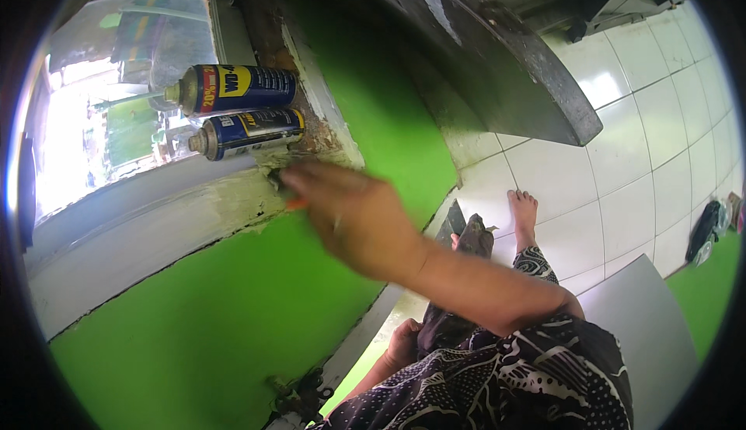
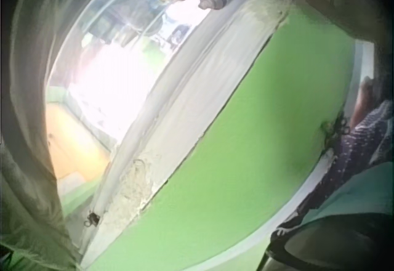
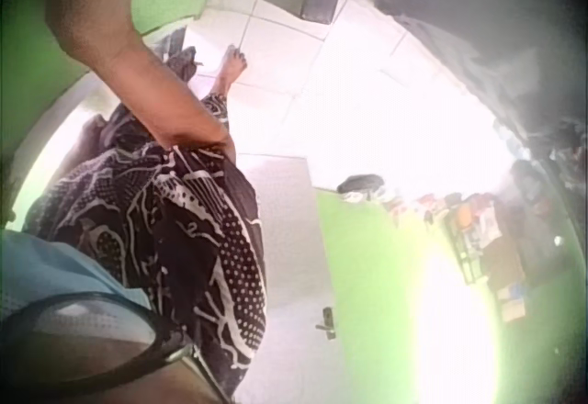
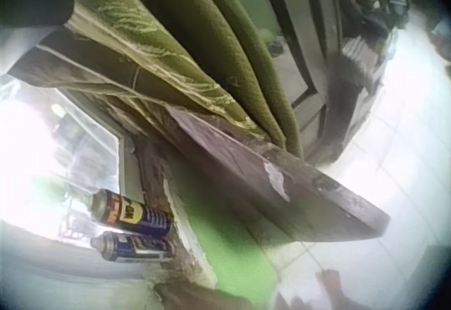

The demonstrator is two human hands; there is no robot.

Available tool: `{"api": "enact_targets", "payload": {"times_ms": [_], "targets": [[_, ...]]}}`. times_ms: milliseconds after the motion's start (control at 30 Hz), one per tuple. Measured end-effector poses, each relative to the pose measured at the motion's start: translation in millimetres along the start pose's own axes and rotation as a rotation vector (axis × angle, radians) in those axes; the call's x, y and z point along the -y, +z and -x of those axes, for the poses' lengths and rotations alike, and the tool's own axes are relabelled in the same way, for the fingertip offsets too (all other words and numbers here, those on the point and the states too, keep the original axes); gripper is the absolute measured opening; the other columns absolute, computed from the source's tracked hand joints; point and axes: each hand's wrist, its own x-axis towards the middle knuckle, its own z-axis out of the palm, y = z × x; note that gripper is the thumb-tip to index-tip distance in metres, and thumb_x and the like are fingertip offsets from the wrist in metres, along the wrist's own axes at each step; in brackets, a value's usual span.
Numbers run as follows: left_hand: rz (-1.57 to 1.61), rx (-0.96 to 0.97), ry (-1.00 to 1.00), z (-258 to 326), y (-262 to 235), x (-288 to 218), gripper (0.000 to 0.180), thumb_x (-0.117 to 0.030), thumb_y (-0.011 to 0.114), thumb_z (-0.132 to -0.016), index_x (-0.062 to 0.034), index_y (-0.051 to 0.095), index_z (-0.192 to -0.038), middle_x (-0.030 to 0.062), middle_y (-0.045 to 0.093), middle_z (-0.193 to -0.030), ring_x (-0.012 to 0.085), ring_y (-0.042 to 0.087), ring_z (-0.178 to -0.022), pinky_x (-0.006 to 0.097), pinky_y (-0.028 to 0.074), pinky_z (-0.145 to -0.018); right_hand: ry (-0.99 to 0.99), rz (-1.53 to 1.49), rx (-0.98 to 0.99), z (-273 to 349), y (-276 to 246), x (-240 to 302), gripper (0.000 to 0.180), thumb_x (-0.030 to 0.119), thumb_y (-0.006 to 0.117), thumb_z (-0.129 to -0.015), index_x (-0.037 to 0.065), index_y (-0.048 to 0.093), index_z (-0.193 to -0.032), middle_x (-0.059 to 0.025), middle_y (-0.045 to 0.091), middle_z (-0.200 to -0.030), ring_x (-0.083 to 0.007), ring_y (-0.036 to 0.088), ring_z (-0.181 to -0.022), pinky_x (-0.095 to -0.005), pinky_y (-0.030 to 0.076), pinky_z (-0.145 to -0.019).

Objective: The person applies a bead of sealant along a wall joint using a caulking gun, then smooths it with a putty knife and wipes excess with a cloth. They later move to a sink area, rinse the putty knife, and walk outside to clean the tool in a bucket before returning indoors.

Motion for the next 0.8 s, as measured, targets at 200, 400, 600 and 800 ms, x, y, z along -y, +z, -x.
{"api": "enact_targets", "payload": {"times_ms": [200,400,600,800], "targets": [[0.006,-0.091,0.112,-8.9,-33.6,7.3,0.048,-0.025,0.041,-0.077,0.0057,0.06,-0.108,0.0207,0.065,-0.106,0.0326,0.062,-0.089,0.041,0.048,-0.089,0.061,-0.207,0.083,22.7,-28.3,24.6,0.025,-0.004,0.062,-0.079,-0.004,0.065,-0.103,-0.0182,0.065,-0.106,-0.0254,0.065,-0.099,-0.0336,0.054,-0.081],[-0.015,-0.046,0.013,-6.2,-11.1,8.0,0.048,-0.024,0.04,-0.077,0.006,0.058,-0.109,0.0203,0.066,-0.105,0.0318,0.062,-0.088,0.04,0.048,-0.088,0.459,-0.534,0.157,-24.4,-84.4,-23.8,0.017,0.005,0.064,-0.082,-0.001,0.064,-0.098,-0.0057,0.065,-0.088,-0.0118,0.06,-0.081,-0.0227,0.047,-0.072],[0.003,0.016,0.012,-9.5,-18.3,7.1,0.05,-0.027,0.04,-0.077,0.0064,0.058,-0.11,0.0209,0.065,-0.106,0.0321,0.062,-0.09,0.039,0.048,-0.089,0.351,-0.655,0.49,-63.6,-53.3,-57.0,0.02,0.006,0.067,-0.079,0.0,0.061,-0.097,0.0022,0.057,-0.079,-0.0063,0.051,-0.074,-0.0221,0.042,-0.067],[-0.01,-0.064,0.051,-15.0,-32.4,14.0,0.05,-0.026,0.04,-0.077,0.0061,0.058,-0.11,0.0209,0.065,-0.107,0.0323,0.062,-0.091,0.04,0.048,-0.088,0.233,-0.568,0.68,-99.2,-37.7,-62.1,0.025,0.009,0.068,-0.079,0.001,0.064,-0.102,0.0028,0.055,-0.075,-0.0081,0.048,-0.073,-0.0256,0.04,-0.07]]}}
